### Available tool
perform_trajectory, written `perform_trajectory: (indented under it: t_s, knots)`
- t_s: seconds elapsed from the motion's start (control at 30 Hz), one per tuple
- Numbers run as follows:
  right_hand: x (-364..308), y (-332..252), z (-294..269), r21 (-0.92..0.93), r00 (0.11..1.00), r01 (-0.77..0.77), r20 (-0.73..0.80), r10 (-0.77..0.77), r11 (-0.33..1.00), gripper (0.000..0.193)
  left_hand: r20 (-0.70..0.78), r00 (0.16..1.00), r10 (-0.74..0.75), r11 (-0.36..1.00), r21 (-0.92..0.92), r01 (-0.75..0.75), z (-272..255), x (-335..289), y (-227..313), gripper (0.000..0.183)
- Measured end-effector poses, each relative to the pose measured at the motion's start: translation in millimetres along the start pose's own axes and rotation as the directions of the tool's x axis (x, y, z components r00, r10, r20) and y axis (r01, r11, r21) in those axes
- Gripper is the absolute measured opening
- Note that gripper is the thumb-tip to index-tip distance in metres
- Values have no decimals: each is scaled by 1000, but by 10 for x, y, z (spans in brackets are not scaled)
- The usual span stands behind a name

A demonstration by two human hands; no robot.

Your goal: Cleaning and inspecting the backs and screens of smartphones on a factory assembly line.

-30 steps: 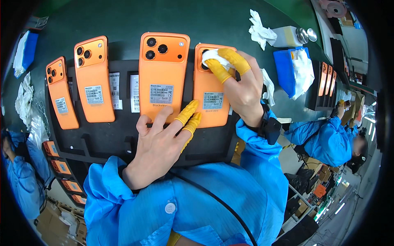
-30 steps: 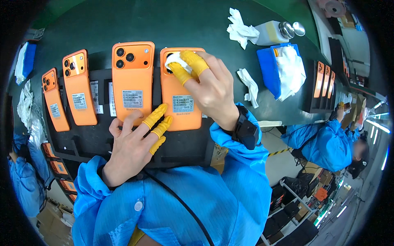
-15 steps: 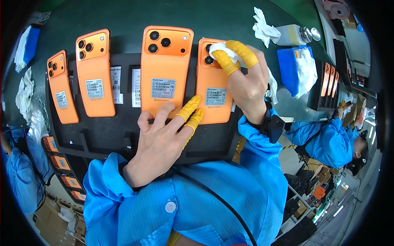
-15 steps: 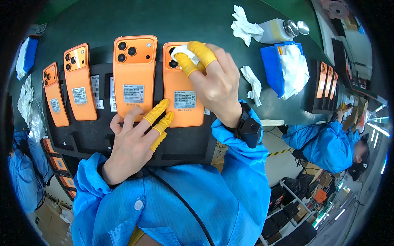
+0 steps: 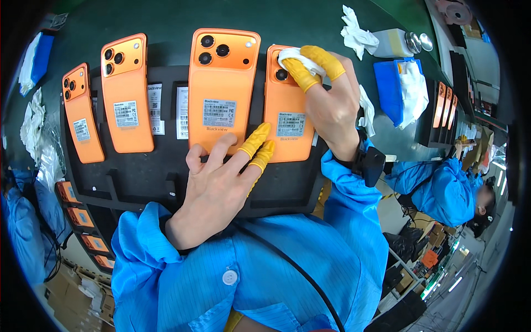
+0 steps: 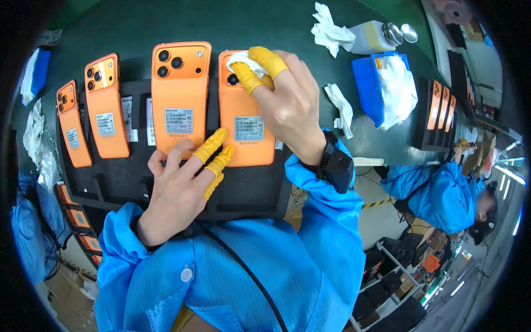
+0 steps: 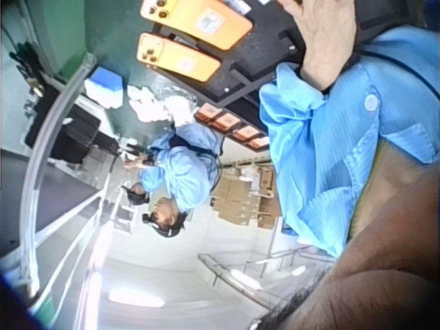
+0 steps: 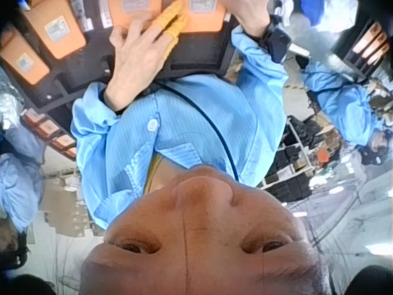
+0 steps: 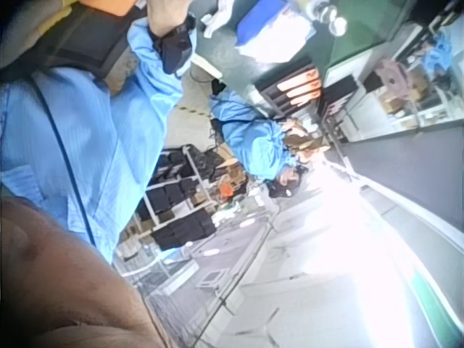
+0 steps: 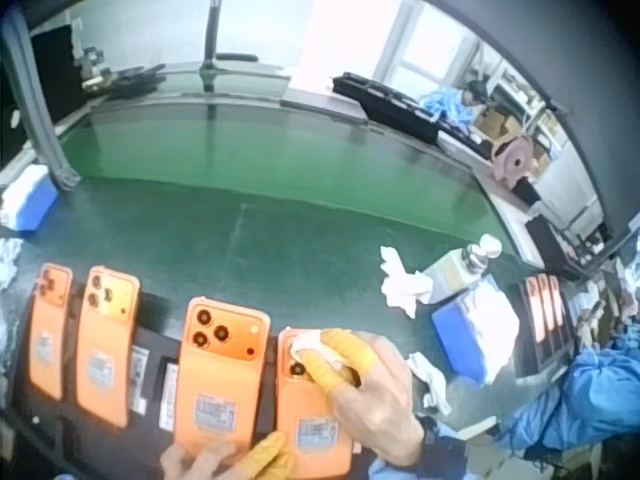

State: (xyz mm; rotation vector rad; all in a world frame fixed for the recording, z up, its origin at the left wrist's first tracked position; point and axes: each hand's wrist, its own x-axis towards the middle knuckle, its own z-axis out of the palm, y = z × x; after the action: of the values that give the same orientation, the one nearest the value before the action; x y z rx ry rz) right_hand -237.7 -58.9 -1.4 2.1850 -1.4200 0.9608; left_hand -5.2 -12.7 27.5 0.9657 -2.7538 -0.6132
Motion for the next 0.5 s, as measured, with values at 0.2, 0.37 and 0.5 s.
perform_trajectory:
  t_s: [0.2, 0.37, 0.5]
  knots:
    - [-28, 5, -30, 45, 997, 48, 52, -50, 998, 33, 19, 1000, -19, 1000, 12, 18, -11, 7, 0, 32]
    - [-15, 7, -8, 31, 1000, 0, 9, 0, 1000, 32, -10, 1000, -6, 1000, -13, 6, 31, 0, 23, 29]
    - [1, -2, -11, 92, 1000, 17, 20, -19, 996, 32, -9, 1000, -4, 1000, 28, 4, -6, 7, 24, 29]
